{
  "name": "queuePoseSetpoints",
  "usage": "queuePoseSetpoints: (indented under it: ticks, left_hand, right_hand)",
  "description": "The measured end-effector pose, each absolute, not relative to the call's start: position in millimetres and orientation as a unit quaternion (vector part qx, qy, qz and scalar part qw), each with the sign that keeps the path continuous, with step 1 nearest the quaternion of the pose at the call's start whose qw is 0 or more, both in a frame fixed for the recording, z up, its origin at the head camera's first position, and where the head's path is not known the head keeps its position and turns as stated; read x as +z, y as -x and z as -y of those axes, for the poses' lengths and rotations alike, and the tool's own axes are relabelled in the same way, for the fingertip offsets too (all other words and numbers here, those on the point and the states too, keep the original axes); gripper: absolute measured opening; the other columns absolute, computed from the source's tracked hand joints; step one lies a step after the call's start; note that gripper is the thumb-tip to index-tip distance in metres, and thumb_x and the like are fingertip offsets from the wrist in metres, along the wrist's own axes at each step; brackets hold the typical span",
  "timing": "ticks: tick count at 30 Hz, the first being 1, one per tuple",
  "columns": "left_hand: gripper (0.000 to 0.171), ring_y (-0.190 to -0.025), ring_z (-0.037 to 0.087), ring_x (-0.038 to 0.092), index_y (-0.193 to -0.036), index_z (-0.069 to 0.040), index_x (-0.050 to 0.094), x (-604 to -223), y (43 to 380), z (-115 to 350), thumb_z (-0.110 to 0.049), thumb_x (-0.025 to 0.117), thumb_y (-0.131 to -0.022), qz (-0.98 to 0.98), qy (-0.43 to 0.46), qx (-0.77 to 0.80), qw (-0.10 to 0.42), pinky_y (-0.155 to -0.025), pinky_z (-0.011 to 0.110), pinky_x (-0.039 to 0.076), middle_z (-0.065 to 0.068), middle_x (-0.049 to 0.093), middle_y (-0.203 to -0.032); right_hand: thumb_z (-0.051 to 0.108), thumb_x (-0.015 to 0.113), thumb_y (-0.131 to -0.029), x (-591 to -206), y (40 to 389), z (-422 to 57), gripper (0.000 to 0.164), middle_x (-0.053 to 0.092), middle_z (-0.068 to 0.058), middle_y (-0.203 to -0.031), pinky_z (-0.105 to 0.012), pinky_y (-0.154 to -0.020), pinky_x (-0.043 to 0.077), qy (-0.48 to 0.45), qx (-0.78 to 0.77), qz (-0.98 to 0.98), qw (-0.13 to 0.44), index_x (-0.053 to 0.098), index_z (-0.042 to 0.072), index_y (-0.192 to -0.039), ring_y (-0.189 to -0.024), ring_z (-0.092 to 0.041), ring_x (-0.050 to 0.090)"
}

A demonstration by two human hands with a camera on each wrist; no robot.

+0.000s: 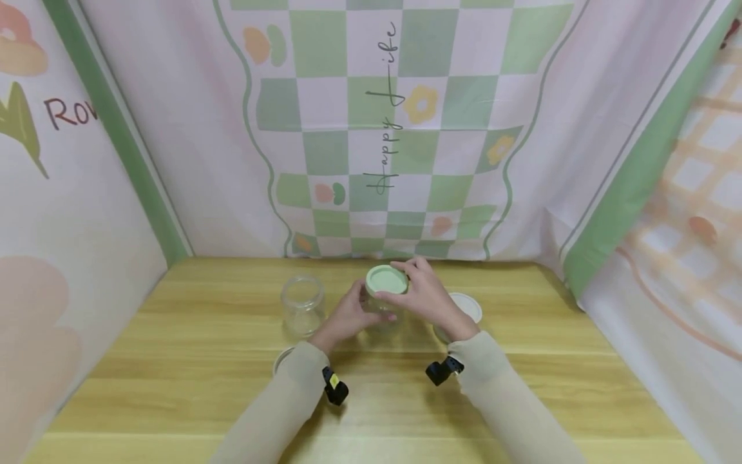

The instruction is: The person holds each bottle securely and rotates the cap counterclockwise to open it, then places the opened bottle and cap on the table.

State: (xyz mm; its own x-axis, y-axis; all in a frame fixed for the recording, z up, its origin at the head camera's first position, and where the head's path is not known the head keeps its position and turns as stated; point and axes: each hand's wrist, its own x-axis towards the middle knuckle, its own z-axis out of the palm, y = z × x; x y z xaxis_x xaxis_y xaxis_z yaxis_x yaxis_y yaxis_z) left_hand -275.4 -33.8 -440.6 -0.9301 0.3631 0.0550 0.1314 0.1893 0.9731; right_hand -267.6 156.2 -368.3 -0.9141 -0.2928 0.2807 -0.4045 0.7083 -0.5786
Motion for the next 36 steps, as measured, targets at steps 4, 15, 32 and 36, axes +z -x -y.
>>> queuePoseSetpoints:
  ticks: [4,15,32,36]
  left_hand:
    - [0.099,-0.134,0.029,0.043,-0.15,-0.019,0.035,-438,275,35,-0.044,0.09,-0.072,-0.769,-0.152,0.614,0.096,-0.11,0.059,0.036,0.0,0.047,-0.145]
    - [0.098,-0.134,0.03,0.042,-0.151,-0.019,0.036,-438,276,38,-0.045,0.089,-0.073,-0.773,-0.155,0.608,0.1,-0.11,0.061,0.034,0.0,0.047,-0.146]
    - [0.093,-0.132,0.029,0.045,-0.152,-0.015,0.035,-439,274,37,-0.034,0.088,-0.078,-0.776,-0.167,0.601,0.087,-0.111,0.058,0.035,0.004,0.048,-0.146]
    - [0.093,-0.132,0.028,0.045,-0.152,-0.015,0.035,-438,274,37,-0.031,0.088,-0.078,-0.773,-0.169,0.604,0.089,-0.111,0.056,0.035,0.004,0.048,-0.146]
  right_hand:
    - [0.051,0.083,-0.079,-368,268,-156,0.083,0.049,-0.013,-0.117,-0.039,-0.078,0.05,-0.194,0.329,0.92,0.09,0.056,0.001,-0.139,-0.095,-0.025,0.052]
    - [0.049,0.084,-0.079,-371,272,-162,0.083,0.05,-0.013,-0.12,-0.042,-0.083,0.05,-0.221,0.345,0.908,0.086,0.055,0.0,-0.14,-0.101,-0.026,0.053]
    - [0.037,0.08,-0.086,-359,294,-187,0.078,0.041,-0.014,-0.146,-0.054,-0.112,0.035,-0.291,0.397,0.866,-0.093,0.044,0.017,-0.152,-0.133,-0.032,0.042]
    - [0.031,0.08,-0.087,-357,296,-190,0.075,0.041,-0.012,-0.15,-0.054,-0.114,0.032,-0.305,0.411,0.851,-0.114,0.045,0.018,-0.152,-0.137,-0.031,0.039]
